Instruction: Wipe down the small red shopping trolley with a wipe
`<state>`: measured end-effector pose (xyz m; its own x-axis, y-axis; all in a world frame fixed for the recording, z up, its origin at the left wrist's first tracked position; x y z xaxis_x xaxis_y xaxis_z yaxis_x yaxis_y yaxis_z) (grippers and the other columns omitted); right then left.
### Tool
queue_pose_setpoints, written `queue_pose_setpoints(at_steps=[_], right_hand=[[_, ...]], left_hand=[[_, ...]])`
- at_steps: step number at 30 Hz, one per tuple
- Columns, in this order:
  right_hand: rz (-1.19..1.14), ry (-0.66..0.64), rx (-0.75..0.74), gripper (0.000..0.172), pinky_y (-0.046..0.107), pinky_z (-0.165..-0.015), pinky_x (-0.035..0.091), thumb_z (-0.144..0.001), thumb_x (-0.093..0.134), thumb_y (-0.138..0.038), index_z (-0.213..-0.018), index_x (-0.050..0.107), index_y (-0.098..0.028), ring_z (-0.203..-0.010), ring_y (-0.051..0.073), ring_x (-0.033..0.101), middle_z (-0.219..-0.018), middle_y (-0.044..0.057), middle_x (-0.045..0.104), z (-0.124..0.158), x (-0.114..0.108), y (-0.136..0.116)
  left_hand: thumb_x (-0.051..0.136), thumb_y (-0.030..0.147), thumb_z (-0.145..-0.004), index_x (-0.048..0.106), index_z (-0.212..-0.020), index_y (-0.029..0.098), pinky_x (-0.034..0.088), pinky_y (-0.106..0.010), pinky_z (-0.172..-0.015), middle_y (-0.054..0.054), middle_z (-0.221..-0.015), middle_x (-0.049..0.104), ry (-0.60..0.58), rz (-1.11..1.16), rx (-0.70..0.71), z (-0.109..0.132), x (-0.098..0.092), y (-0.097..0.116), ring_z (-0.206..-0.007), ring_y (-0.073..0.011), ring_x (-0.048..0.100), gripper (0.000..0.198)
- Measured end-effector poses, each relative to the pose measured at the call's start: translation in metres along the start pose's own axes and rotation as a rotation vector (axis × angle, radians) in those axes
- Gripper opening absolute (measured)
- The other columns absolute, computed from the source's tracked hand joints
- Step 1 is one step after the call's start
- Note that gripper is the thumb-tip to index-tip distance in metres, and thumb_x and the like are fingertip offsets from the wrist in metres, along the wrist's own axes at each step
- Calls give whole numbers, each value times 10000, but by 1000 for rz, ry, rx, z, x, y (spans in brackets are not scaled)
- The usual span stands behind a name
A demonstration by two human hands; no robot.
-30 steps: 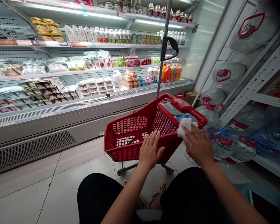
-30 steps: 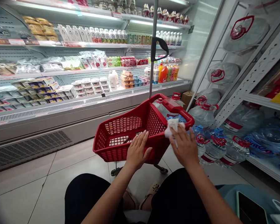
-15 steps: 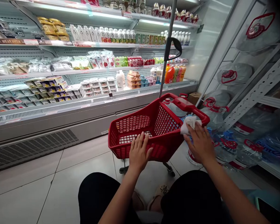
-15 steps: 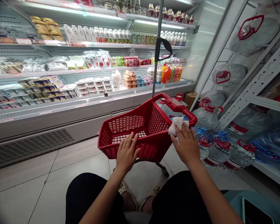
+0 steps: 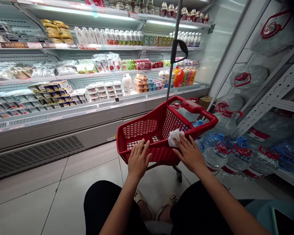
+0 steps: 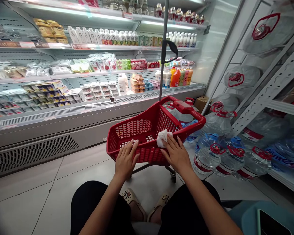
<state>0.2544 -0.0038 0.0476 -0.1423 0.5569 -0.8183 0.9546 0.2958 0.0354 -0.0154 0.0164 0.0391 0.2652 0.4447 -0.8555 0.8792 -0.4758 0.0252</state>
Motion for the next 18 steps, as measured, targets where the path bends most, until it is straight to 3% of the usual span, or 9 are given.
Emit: queue_pose_setpoints(at_steps=[3, 7, 11, 13, 18], right_hand=[[-26, 24, 68, 582, 546, -1294, 223, -1077, 414, -463, -1599, 412, -206, -1563, 263, 338, -1641, 114, 442, -12, 6, -3], [-91, 5, 48, 586, 524, -1285, 257, -1073, 416, -478, -1581, 445, -188, -1548, 265, 366, -1625, 126, 465, -23, 23, -41], [-129, -43, -40, 550, 501, -1284, 269, -1084, 391, -418, -1599, 424, -229, -1541, 234, 381, -1632, 91, 459, -24, 33, -66], [-117, -53, -60, 540, 511, -1287, 256, -1089, 372, -384, -1617, 390, -269, -1524, 220, 410, -1621, 75, 477, -24, 32, -53], [-21, 13, 65, 514, 549, -1281, 239, -1095, 342, -354, -1586, 446, -244, -1493, 242, 460, -1590, 105, 514, -37, 21, 25]], left_hand=[[456, 410, -1086, 346, -1646, 257, 334, -472, -1259, -71, -1663, 416, 10, -4, -23, 1, 1, 4, -1525, -273, 409, 591], [469, 470, -1071, 319, -1657, 214, 360, -497, -1235, -112, -1674, 387, 31, -7, -57, -2, 7, 23, -1519, -312, 413, 656], [418, 444, -1090, 274, -1666, 174, 328, -433, -1262, -99, -1690, 356, 5, 9, 11, -2, 9, 30, -1544, -256, 378, 653], [406, 418, -1095, 267, -1667, 172, 314, -407, -1273, -82, -1691, 355, -9, 16, 47, 0, 7, 22, -1548, -230, 370, 638], [397, 352, -1100, 325, -1650, 251, 332, -443, -1264, -57, -1686, 370, -3, -12, -3, 13, -1, -11, -1516, -235, 428, 564]])
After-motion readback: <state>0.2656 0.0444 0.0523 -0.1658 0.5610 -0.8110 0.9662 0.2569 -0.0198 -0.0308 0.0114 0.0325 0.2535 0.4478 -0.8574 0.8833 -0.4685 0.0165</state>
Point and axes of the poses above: each hand's wrist, its own z-axis away from the middle knuckle, its own x-axis out of the palm, y = z × x, the point moved 3 cm from there along -z, towards the middle knuckle
